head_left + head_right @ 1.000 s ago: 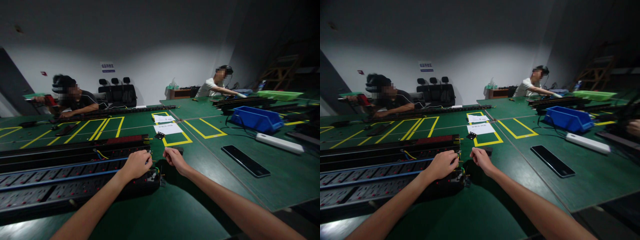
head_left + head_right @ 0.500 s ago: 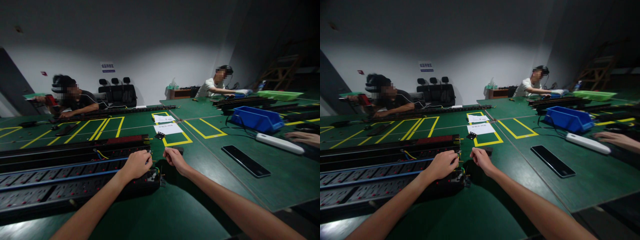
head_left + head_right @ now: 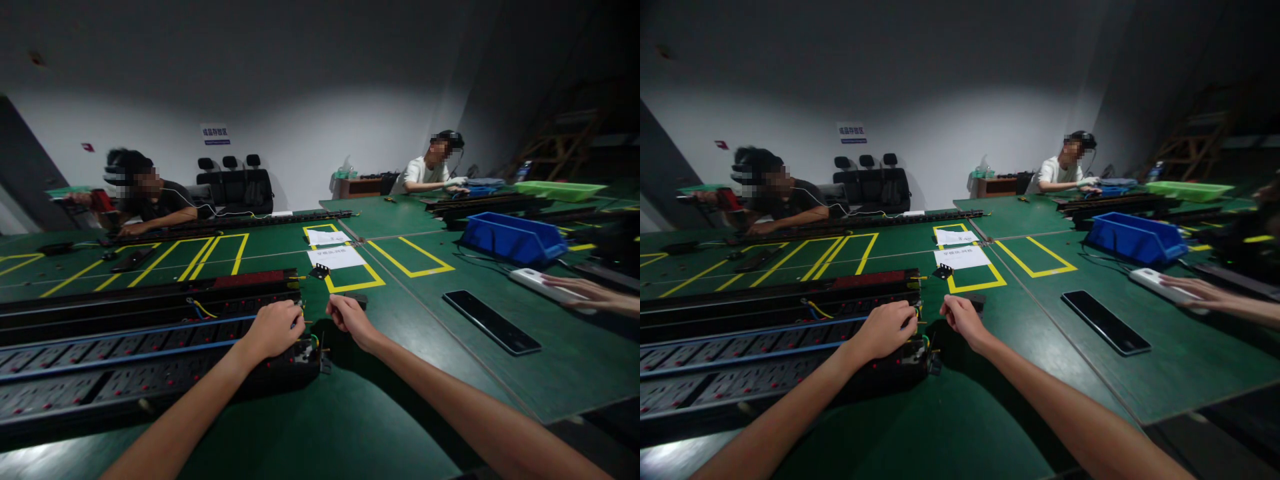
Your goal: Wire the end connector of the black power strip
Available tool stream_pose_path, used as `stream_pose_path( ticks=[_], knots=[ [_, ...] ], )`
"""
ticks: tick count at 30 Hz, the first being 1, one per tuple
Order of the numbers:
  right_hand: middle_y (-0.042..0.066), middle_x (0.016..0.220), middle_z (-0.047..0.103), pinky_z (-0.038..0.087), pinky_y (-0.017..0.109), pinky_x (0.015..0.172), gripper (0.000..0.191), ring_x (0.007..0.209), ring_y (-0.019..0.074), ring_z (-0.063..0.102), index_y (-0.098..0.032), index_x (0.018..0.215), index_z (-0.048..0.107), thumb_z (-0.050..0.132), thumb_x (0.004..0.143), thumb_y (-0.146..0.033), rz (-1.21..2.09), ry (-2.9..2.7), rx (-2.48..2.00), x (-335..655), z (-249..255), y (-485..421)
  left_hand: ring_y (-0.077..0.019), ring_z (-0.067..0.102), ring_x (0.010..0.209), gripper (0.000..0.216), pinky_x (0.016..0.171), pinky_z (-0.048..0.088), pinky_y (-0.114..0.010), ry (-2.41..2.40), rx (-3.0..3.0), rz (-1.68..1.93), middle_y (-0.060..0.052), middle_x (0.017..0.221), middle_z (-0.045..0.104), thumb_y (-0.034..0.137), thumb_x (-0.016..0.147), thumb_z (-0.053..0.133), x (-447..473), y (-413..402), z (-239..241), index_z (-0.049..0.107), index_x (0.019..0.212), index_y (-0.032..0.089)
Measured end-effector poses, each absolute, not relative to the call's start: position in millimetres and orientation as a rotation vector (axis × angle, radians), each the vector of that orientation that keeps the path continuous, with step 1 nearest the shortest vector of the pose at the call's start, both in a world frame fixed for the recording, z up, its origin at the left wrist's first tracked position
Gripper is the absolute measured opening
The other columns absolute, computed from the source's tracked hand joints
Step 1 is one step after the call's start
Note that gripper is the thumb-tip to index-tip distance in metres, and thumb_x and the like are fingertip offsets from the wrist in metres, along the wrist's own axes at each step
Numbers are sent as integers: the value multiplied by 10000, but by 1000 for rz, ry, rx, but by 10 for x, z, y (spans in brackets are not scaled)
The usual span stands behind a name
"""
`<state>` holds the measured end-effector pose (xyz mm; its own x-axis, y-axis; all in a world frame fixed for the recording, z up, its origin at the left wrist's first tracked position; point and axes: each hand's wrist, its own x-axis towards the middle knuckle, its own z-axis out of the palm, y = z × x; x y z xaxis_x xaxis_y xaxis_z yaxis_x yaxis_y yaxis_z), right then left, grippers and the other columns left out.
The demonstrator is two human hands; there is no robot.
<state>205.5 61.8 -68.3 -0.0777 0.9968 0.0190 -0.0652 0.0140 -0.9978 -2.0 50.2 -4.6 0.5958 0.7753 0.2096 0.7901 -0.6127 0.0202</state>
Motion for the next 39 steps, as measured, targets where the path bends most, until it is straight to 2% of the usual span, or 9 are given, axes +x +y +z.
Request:
stream_pose_path(
  ticks=[39],
  knots=[
    [-61,455,411,175,220,397,410,392,72,317,-185,666,568,519,837,-555,1294,-1224,-1110,2052,-653,598,-184,612,758,264,665,444,-288,-1335,-2737,-303,-44,827,643,251,942,437,-19,512,-55,632,780,181]
  ],
)
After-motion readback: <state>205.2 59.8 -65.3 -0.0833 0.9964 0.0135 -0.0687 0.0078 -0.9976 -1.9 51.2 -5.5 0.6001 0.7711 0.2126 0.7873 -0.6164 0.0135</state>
